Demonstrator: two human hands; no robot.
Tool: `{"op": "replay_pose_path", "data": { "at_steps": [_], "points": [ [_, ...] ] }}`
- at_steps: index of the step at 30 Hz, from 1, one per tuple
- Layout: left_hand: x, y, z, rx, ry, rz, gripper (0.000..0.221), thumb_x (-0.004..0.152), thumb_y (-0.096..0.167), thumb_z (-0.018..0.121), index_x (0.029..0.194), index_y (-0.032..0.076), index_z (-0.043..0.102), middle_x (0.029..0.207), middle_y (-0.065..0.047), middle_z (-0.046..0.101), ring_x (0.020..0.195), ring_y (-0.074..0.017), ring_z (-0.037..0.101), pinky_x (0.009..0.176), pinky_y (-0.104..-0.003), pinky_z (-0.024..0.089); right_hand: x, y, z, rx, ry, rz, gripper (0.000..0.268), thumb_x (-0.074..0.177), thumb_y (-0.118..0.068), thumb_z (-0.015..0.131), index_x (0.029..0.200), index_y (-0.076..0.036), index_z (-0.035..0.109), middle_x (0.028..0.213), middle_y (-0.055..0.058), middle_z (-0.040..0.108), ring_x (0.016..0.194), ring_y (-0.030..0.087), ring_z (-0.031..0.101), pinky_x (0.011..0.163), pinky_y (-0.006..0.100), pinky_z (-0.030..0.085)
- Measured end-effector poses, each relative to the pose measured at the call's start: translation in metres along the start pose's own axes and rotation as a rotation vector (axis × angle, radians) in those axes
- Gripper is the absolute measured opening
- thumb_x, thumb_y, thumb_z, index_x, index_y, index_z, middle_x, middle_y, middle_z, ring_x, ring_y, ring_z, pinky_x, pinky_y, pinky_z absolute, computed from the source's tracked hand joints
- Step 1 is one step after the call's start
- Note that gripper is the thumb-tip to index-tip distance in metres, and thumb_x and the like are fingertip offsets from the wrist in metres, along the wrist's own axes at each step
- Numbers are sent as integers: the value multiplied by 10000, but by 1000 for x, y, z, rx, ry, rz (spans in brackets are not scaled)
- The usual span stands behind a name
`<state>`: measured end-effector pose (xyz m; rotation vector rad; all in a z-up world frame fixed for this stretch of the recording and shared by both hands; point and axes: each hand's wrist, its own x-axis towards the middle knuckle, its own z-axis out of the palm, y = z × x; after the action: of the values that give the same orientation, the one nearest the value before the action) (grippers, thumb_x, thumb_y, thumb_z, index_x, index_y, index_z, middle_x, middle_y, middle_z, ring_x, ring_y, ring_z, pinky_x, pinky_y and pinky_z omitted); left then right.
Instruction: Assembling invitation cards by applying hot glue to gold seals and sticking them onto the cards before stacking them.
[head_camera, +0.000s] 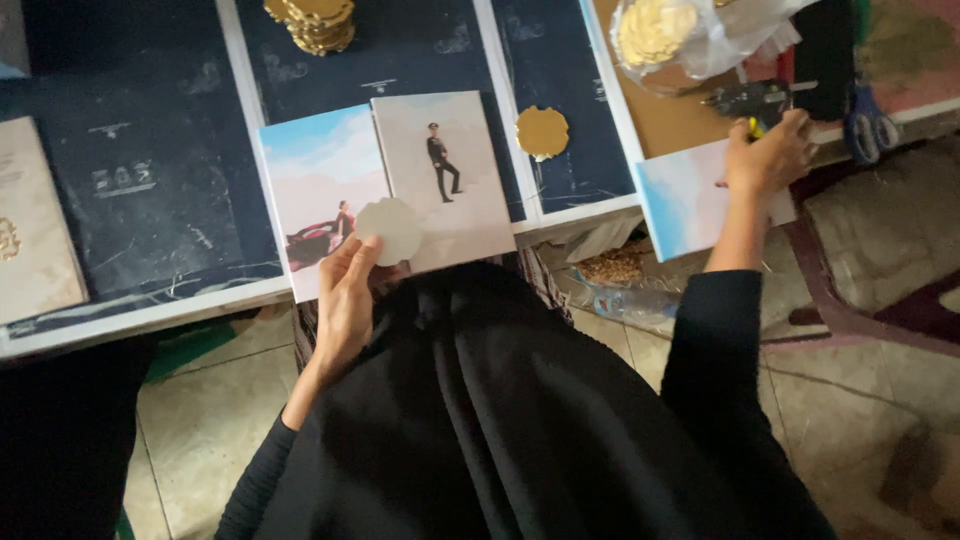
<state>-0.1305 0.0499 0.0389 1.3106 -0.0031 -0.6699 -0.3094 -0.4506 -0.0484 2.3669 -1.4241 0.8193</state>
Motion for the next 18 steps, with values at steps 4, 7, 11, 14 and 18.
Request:
{"op": "replay_pose_path", "data": {
  "at_steps": [4,7,11,14,18],
  "points": [
    [1,-7,1,-8,19,-7,252,905,239,537,1006,37,650,819,-22,656,659,-80,597,589,-213,525,-19,-13,-20,61,-58,152,424,738,-333,742,1015,-89,533,1045,204,564,972,422,507,642,602,429],
    [0,-6,3,-73,66,-83,219,884,200,569,975,14,640,801,-79,660,613,-124,599,591,-223,524,-16,24,-3,460,158,-52,456,668,-121,801,1017,14,540,996,220,612,883,409,586,753,463,444],
    [-6,-3,1,-173,14,-133,237,891,170,546,1036,-7,606,801,-100,637,569,-162,589,561,-229,497,-32,62,-41,826,135,133,330,808,-99,731,1038,-45,501,1029,180,569,923,325,557,787,413,413],
    [-8,-2,-5,-145,36,-74,198,905,162,552,957,-23,600,824,-120,618,625,-172,587,618,-238,537,-51,135,-35,1051,146,645,887,776,-302,919,1391,-114,307,1346,87,531,1056,174,731,756,234,624],
    [-12,-1,-14,-108,12,-23,241,892,187,565,1007,-22,601,777,-100,617,577,-173,586,547,-253,500,-77,179,-118,746,524,497,394,711,-304,809,1016,-90,681,911,122,684,783,250,668,654,384,535]
  ]
}}
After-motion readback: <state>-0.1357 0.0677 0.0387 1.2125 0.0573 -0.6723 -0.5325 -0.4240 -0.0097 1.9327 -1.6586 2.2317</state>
